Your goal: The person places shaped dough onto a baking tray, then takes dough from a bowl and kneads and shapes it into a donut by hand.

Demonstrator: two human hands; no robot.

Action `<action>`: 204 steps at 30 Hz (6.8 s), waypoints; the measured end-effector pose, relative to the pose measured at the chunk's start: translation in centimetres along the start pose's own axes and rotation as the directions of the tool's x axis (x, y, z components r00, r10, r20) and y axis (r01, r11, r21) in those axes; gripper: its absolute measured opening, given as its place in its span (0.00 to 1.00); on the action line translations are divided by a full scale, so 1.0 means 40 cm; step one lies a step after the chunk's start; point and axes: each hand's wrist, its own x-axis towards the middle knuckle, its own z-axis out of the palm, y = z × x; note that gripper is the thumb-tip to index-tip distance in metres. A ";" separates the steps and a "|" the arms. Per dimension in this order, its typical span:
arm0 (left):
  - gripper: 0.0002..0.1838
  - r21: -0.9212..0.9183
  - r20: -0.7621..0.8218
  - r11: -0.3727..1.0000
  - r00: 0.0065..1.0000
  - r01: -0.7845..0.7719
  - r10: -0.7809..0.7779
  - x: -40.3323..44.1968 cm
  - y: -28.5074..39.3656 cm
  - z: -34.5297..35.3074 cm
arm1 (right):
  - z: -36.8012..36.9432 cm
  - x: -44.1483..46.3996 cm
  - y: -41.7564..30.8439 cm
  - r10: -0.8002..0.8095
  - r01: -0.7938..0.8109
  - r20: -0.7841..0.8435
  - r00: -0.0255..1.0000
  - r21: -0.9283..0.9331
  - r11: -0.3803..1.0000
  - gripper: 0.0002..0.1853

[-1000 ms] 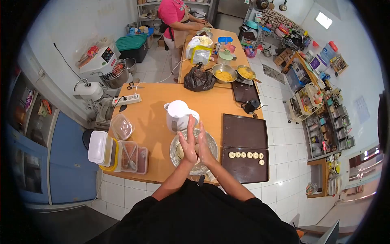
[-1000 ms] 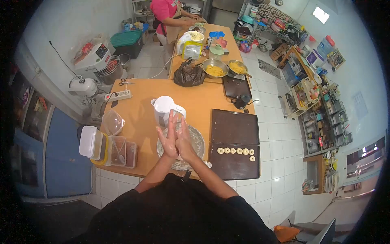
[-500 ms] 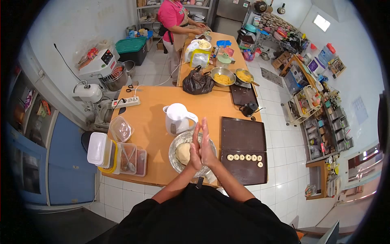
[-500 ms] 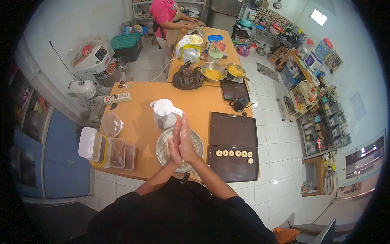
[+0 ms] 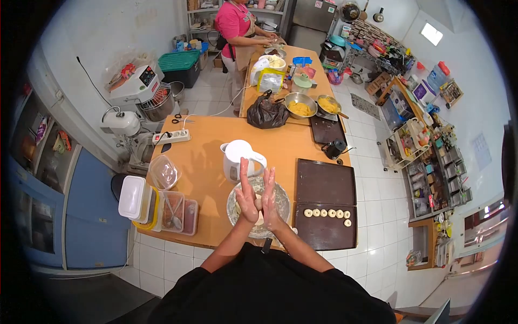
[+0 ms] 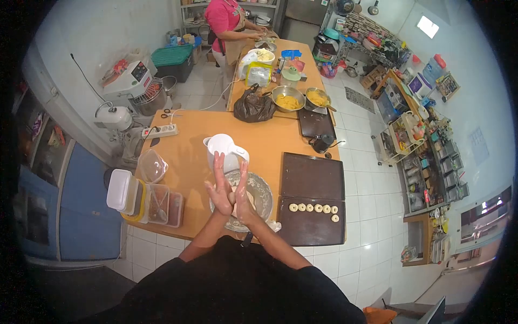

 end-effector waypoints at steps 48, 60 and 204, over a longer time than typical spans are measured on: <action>0.47 -0.331 0.100 0.876 0.937 0.350 -0.336 -0.050 0.012 0.047 | -0.037 0.016 -0.046 0.009 -0.046 -0.109 0.994 -0.343 0.938 0.46; 0.45 -0.599 0.135 0.703 0.914 0.383 -0.383 -0.031 -0.026 0.001 | 0.004 0.034 -0.121 0.027 -0.033 -0.020 0.999 -0.401 0.916 0.45; 0.53 -0.799 0.457 0.120 0.725 0.589 -0.514 -0.042 -0.023 -0.094 | -0.109 -0.100 -0.024 -0.180 0.246 0.168 0.969 -0.613 0.751 0.25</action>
